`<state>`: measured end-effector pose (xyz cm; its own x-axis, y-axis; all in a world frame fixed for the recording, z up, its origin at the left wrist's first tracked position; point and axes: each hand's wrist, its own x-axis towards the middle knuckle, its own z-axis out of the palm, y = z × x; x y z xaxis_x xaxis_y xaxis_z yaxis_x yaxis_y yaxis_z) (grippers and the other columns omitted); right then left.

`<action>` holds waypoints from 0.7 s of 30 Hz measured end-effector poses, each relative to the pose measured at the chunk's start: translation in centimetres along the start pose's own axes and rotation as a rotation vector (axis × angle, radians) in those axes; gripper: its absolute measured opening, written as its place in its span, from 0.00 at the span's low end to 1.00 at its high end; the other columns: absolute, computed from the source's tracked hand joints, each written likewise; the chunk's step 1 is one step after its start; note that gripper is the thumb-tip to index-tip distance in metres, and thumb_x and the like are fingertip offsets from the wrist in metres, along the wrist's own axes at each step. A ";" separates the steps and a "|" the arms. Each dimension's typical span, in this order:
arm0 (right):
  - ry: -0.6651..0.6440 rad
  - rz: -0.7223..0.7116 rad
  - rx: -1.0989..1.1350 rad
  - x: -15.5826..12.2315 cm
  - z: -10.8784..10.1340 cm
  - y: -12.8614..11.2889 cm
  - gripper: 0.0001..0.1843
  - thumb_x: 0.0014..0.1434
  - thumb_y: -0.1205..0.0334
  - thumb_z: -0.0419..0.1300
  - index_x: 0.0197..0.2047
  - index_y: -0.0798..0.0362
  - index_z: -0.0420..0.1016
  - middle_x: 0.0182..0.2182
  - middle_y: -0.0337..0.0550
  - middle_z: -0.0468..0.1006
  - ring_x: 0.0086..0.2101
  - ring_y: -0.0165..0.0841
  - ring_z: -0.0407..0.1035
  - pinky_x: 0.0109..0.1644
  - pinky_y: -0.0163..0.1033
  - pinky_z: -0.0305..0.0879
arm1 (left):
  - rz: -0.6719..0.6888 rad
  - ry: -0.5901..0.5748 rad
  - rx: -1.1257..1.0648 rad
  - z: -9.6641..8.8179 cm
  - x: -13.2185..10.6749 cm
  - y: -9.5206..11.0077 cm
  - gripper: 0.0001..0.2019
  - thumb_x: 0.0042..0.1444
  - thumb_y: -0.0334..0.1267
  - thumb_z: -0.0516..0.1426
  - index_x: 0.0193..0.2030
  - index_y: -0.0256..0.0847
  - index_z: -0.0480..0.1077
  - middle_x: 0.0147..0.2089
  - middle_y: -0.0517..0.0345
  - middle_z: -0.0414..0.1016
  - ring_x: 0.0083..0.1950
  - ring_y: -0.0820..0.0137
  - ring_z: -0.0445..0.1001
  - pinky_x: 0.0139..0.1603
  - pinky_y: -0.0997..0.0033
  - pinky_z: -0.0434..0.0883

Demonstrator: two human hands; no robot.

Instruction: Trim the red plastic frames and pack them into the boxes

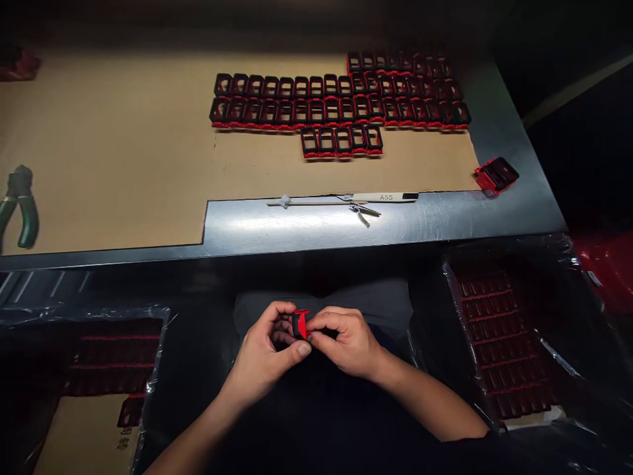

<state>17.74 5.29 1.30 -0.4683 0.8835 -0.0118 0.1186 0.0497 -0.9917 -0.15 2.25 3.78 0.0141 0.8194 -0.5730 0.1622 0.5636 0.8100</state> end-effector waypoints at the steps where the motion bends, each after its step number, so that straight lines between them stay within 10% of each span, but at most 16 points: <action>1: 0.006 -0.008 0.001 0.0 0.1 0.2 0.09 0.58 0.73 0.62 0.36 0.52 0.82 0.32 0.42 0.83 0.31 0.30 0.77 0.37 0.33 0.73 | 0.016 0.021 0.015 0.1 -0.1 0.1 0.29 0.41 0.53 0.68 0.46 0.41 0.67 0.39 0.55 0.74 0.38 0.66 0.72 0.39 0.64 0.74; 12: 0.114 0.068 0.034 0.3 -0.4 0.2 0.13 0.61 0.72 0.59 0.42 0.50 0.82 0.39 0.44 0.83 0.41 0.34 0.78 0.47 0.40 0.75 | 0.527 0.281 0.279 0.9 -0.4 -1.4 0.29 0.50 0.38 0.64 0.60 0.42 0.62 0.53 0.50 0.70 0.51 0.63 0.75 0.51 0.60 0.78; 21: 0.022 0.437 0.479 0.5 -0.6 -1.5 0.08 0.60 0.62 0.63 0.42 0.53 0.81 0.36 0.44 0.84 0.34 0.31 0.77 0.31 0.32 0.70 | 0.675 0.250 0.291 0.6 -0.1 -2.5 0.33 0.53 0.29 0.60 0.66 0.43 0.58 0.60 0.45 0.65 0.62 0.58 0.69 0.59 0.52 0.75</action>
<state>17.88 5.95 2.89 -0.4463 0.7852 -0.4293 -0.1122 -0.5250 -0.8437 0.03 0.68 1.77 -0.0150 0.9943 0.1060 0.4506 -0.0879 0.8884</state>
